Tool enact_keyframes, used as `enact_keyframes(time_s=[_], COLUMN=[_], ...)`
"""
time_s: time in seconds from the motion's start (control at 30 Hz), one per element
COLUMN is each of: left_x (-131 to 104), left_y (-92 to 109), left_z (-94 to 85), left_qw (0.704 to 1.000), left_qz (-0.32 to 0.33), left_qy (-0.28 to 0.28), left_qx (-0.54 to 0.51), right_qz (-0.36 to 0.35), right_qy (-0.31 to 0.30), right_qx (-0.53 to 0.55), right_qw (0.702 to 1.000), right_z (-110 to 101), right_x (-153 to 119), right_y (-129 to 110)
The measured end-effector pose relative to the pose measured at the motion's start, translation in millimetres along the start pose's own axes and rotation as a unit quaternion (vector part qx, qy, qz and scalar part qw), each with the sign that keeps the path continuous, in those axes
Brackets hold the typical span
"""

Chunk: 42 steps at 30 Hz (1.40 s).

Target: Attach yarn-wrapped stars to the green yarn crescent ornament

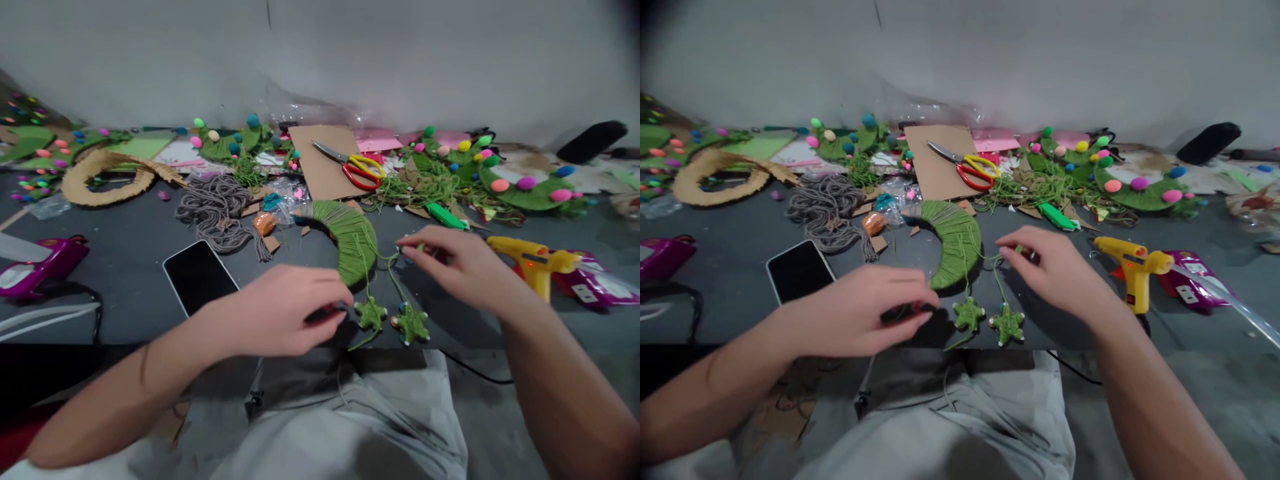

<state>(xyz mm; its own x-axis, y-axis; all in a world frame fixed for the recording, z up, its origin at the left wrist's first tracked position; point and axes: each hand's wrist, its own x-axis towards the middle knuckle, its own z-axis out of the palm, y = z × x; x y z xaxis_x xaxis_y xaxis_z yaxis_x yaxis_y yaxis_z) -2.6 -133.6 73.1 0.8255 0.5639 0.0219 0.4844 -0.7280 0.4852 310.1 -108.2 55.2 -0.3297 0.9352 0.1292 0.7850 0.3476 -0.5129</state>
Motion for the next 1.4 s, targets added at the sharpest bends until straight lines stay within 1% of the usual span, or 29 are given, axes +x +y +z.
enact_keyframes(time_s=[0.03,0.07,0.1,0.17,0.23,0.3,0.4,0.53,0.6,0.67,0.73,0.8,0.93,1.03,1.13,1.27,1.33,1.4], left_x=[-2.9,-4.2,-4.1,-1.4,2.0,3.9,4.5,5.8,6.4,6.4,5.5,4.1,1.2,0.1,-0.2,-0.2,-0.1,-0.1], left_y=[5.6,9.9,13.2,17.2,19.7,21.8,24.7,26.0,25.1,23.3,21.1,19.5,19.3,20.3,20.6,20.8,20.6,19.6], left_z=[12.0,24.3,36.2,56.4,69.7,76.2,78.5,81.0,84.5,89.0,93.4,96.8,99.7,99.9,99.9,100.3,101.0,102.0], left_qw=[1.0,0.999,0.998,0.994,0.988,0.984,0.982,0.981,0.98,0.979,0.978,0.977,0.973,0.973,0.973,0.973,0.971,0.966], left_qz=[-0.007,-0.021,-0.05,-0.087,-0.126,-0.147,-0.163,-0.175,-0.175,-0.173,-0.167,-0.159,-0.148,-0.138,-0.134,-0.135,-0.131,-0.115], left_qy=[0.0,0.011,0.018,0.05,0.076,0.087,0.093,0.09,0.095,0.109,0.125,0.141,0.176,0.183,0.182,0.184,0.197,0.224], left_qx=[0.008,0.026,0.043,0.05,0.057,0.053,0.028,0.01,0.011,0.011,0.005,-0.006,-0.024,-0.032,-0.034,-0.036,-0.046,-0.063], right_qz=[-0.007,-0.011,-0.017,-0.033,-0.052,-0.069,-0.074,-0.038,-0.028,-0.024,-0.018,-0.002,0.027,0.037,0.049,0.034,0.034,0.038], right_qy=[-0.017,-0.032,-0.049,-0.073,-0.089,-0.099,-0.093,-0.064,-0.078,-0.11,-0.134,-0.135,-0.092,-0.054,-0.021,0.012,0.017,0.023], right_qx=[0.017,0.03,0.04,0.047,0.038,0.016,-0.006,-0.042,-0.082,-0.106,-0.101,-0.075,-0.007,0.016,0.007,-0.026,-0.04,-0.05], right_qw=[1.0,0.999,0.998,0.996,0.994,0.993,0.993,0.996,0.993,0.988,0.986,0.988,0.995,0.998,0.999,0.999,0.998,0.998], right_z=[2.7,5.6,8.6,14.5,20.4,26.6,36.0,44.4,45.9,45.9,45.3,44.8,45.2,46.5,48.5,50.5,51.0,51.6], right_x=[-16.2,-30.6,-42.6,-59.5,-67.9,-70.1,-65.7,-50.8,-41.6,-32.7,-25.1,-19.4,-13.7,-11.1,-7.4,-3.0,-2.5,-3.1], right_y=[-5.5,-10.1,-13.8,-19.2,-23.5,-27.8,-34.7,-42.9,-45.6,-46.9,-46.6,-44.9,-41.4,-40.3,-39.7,-39.7,-40.0,-40.1])
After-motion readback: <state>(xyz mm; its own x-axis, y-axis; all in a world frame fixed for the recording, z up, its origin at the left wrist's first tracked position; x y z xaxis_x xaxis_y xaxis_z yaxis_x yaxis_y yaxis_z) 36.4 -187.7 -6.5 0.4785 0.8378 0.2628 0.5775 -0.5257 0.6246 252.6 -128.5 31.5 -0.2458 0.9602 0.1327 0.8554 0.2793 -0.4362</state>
